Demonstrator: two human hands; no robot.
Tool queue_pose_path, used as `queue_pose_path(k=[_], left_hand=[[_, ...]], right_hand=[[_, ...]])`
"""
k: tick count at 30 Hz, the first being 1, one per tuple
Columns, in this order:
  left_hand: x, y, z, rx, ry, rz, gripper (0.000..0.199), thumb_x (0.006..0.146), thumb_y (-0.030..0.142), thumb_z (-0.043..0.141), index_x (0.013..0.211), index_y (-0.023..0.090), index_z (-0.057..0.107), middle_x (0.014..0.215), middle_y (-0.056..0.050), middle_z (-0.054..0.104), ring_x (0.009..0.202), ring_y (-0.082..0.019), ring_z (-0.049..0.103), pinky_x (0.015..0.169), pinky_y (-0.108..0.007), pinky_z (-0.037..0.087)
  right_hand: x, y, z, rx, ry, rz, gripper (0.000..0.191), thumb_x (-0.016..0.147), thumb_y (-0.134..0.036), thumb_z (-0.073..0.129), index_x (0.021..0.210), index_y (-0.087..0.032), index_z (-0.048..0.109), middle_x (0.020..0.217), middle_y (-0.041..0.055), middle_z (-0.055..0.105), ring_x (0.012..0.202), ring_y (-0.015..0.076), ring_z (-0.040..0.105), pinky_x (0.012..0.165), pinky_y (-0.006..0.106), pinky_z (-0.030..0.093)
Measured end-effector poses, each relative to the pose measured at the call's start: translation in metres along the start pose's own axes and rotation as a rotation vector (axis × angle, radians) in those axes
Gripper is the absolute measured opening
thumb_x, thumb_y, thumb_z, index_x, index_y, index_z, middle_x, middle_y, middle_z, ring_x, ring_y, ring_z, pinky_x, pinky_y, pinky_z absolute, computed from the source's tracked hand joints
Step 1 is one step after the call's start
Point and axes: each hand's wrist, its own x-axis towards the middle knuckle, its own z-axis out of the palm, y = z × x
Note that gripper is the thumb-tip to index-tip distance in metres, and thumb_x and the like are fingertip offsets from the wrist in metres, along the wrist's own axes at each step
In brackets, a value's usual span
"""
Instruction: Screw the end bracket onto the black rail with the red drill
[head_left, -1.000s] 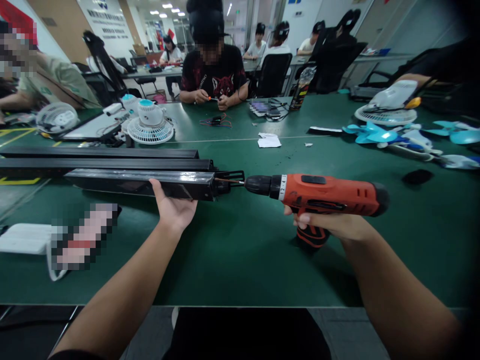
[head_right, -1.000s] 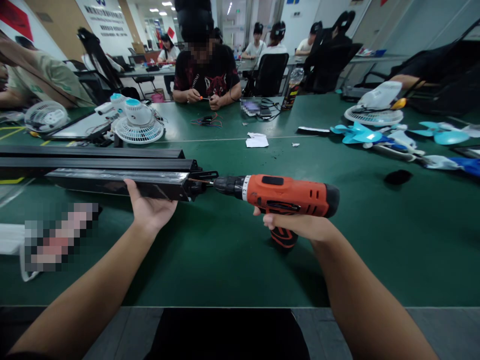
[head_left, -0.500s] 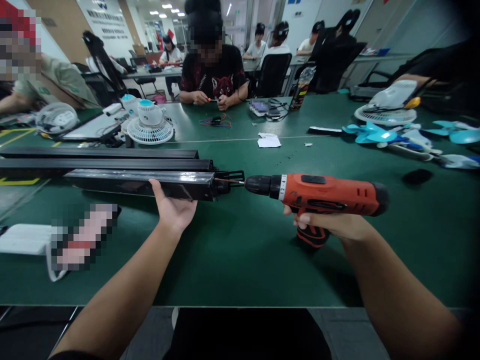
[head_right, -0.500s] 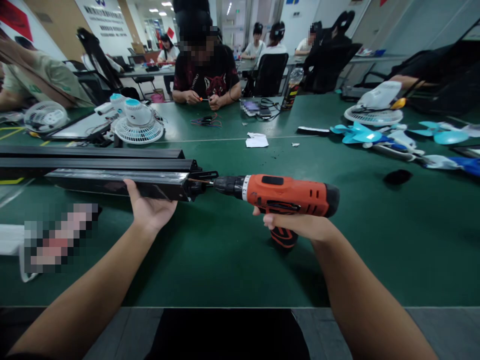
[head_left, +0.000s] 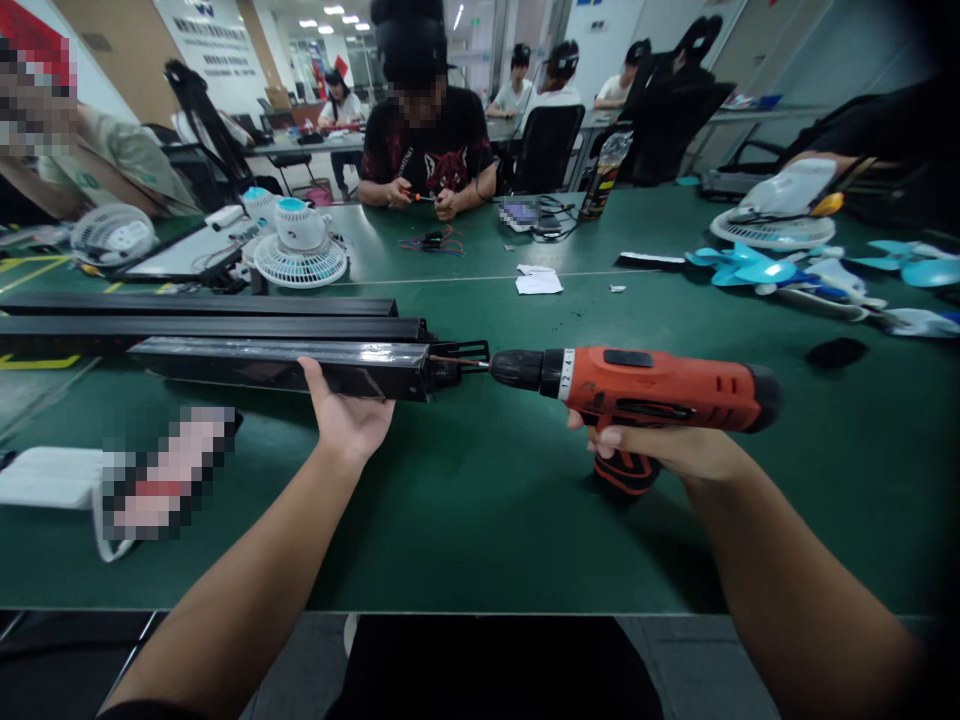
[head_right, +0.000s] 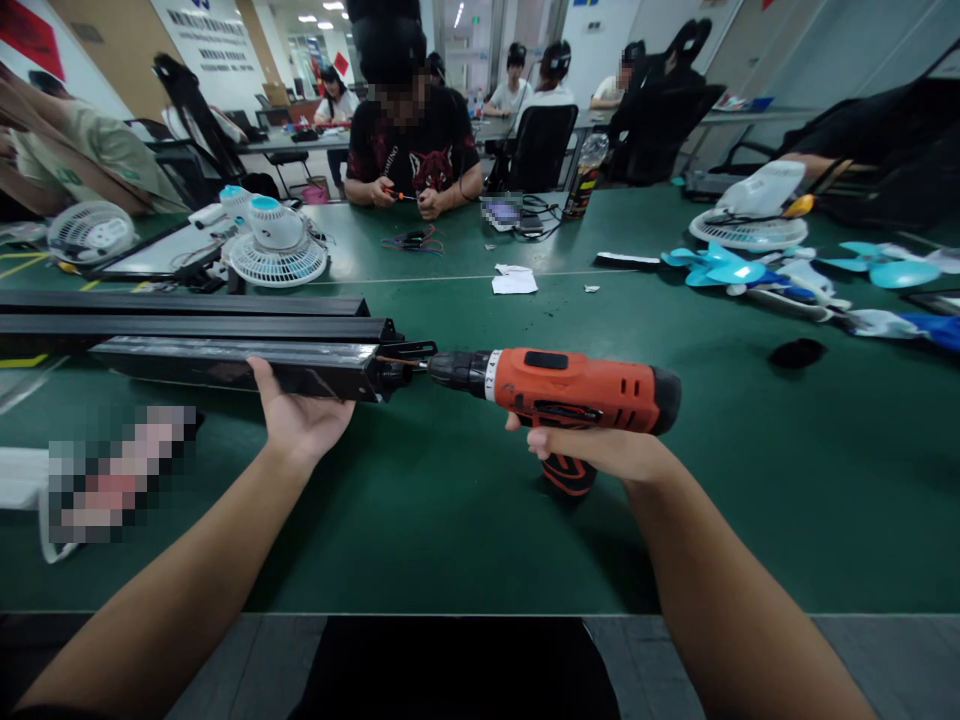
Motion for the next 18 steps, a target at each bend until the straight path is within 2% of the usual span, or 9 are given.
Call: queue_pose_path(k=[6, 18], left_hand=[[0.0065, 0.0001, -0.0084, -0.032, -0.04, -0.007, 0.086, 0.102, 0.092, 0.06, 0.169, 0.037, 0.064, 0.15, -0.007, 0.084, 0.149, -0.031, 0.073, 0.125, -0.043, 0.059], [0.0001, 0.0004, -0.0009, -0.009, -0.005, -0.006, 0.087, 0.103, 0.092, 0.058, 0.167, 0.033, 0.066, 0.148, -0.008, 0.084, 0.148, -0.03, 0.073, 0.124, -0.041, 0.06]], right_hand=[[0.0001, -0.0006, 0.0005, 0.008, 0.002, -0.006, 0.025, 0.085, -0.035, 0.105, 0.104, -0.026, 0.093, 0.094, 0.0045, 0.091, 0.062, 0.0127, 0.076, 0.063, 0.022, 0.071], [-0.0006, -0.0011, 0.0014, 0.044, 0.022, 0.05, 0.029, 0.083, -0.036, 0.107, 0.105, -0.025, 0.09, 0.092, 0.0047, 0.089, 0.062, 0.013, 0.075, 0.062, 0.024, 0.072]])
